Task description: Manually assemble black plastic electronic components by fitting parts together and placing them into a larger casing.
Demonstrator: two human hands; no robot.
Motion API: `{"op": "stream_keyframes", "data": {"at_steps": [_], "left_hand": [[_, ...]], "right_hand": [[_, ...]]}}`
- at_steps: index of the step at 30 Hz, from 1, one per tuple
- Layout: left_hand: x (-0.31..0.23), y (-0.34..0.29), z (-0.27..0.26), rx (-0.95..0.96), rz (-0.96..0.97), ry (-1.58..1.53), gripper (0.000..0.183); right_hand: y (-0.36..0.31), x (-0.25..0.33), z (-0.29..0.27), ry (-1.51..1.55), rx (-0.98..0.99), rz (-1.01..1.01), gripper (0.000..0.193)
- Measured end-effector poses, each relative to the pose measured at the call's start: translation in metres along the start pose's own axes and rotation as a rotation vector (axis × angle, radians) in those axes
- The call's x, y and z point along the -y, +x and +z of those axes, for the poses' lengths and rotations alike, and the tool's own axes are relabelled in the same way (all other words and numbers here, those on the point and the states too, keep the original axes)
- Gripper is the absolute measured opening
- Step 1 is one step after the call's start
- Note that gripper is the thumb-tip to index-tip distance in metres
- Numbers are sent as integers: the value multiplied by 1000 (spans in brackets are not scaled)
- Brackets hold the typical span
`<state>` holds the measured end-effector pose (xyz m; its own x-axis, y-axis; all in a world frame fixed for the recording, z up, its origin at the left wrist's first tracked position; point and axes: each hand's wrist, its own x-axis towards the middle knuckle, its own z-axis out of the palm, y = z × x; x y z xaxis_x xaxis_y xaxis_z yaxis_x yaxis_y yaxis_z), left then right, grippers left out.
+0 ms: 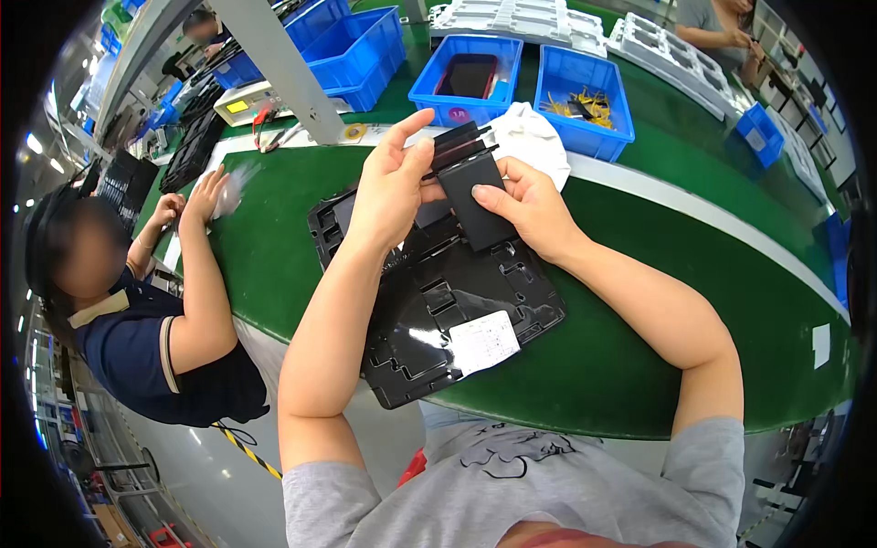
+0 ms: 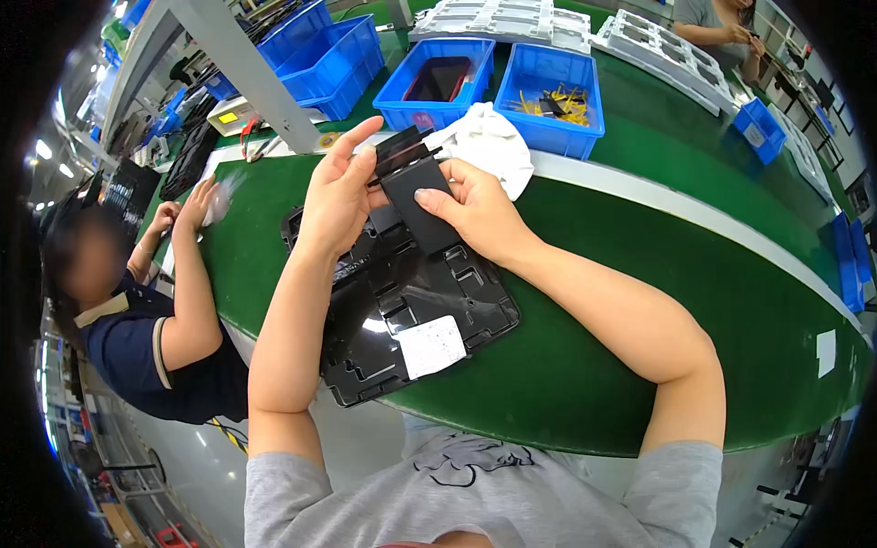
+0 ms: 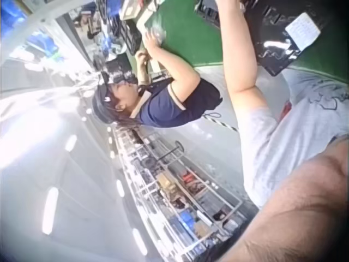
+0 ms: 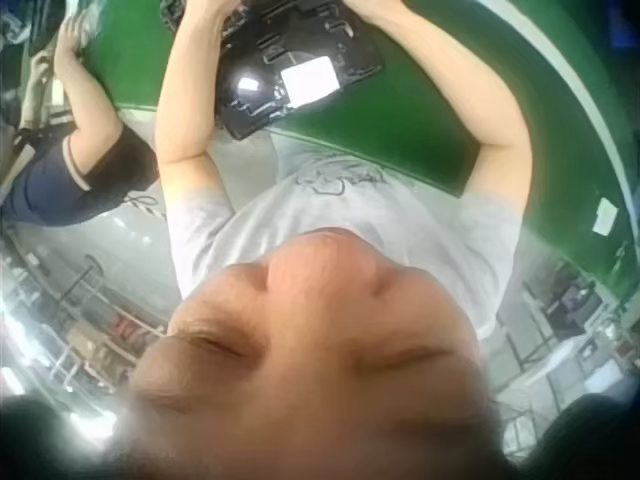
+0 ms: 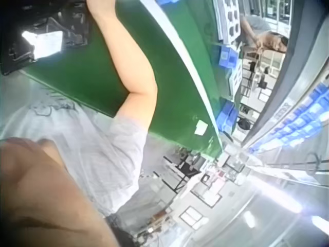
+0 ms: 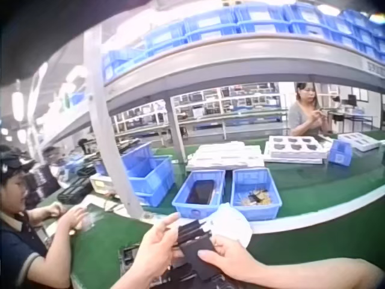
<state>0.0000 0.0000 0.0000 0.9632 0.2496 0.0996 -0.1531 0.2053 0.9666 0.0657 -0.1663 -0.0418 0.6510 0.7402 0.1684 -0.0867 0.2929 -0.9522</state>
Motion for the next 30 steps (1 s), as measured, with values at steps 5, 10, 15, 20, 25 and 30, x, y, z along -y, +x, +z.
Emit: {"op": "stream_keyframes", "data": {"at_steps": [5,10,15,20,25,30], "left_hand": [[1,-1,2,-1,2,-6,38],[1,0,2,-1,-15,-27,39],[0,-1,1,-7,-23,-8,38],[1,-1,1,0,-30,-1,37],[1,-1,1,3,-25,1,37],[-1,-2,3,0,-23,1,37]], "right_hand": [[-1,2,-1,-5,6,18,21],[-1,0,-2,-7,5,24,22],[0,-1,0,19,13,17,23],[0,0,-1,10,8,20,23],[0,1,-1,5,7,22,22],[-1,2,0,11,0,17,21]]}}
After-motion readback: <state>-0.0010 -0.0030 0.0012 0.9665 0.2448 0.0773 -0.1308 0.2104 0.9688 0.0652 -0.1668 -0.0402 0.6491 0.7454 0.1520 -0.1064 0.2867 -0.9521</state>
